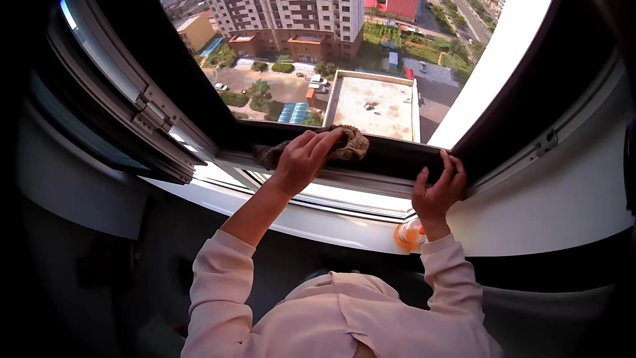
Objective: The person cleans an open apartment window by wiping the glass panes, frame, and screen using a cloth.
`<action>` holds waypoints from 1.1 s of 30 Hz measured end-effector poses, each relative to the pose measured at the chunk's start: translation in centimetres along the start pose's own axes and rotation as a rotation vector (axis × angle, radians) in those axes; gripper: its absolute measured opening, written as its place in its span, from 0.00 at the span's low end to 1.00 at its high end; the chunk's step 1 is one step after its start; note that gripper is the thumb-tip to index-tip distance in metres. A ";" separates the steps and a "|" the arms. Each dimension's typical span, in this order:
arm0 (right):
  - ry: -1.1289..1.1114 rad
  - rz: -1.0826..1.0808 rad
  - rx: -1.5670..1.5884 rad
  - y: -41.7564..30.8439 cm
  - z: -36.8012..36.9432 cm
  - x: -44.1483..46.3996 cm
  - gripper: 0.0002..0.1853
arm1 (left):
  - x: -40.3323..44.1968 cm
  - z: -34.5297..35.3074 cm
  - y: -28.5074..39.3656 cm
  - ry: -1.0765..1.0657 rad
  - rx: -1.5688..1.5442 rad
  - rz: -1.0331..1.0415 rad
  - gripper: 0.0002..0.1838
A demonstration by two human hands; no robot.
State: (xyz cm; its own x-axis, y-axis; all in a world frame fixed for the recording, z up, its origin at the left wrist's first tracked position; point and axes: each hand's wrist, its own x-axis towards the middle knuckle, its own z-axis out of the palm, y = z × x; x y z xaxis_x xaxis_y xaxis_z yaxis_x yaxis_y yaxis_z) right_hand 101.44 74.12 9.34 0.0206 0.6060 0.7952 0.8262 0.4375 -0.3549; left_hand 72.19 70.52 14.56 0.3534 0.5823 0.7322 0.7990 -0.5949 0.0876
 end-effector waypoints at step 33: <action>-0.030 0.217 0.382 0.4 -7.3 -4.9 0.19 | 9.5 12.6 12.0 0.036 -0.014 0.190 0.15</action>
State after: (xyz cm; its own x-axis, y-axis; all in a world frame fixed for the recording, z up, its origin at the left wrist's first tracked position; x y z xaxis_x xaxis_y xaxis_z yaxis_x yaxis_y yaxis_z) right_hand 105.79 66.49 8.89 0.1498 0.7276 0.6694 0.5366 0.5088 -0.6731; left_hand 91.29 75.89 14.04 0.4796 0.4389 0.7598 0.7125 -0.7002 -0.0453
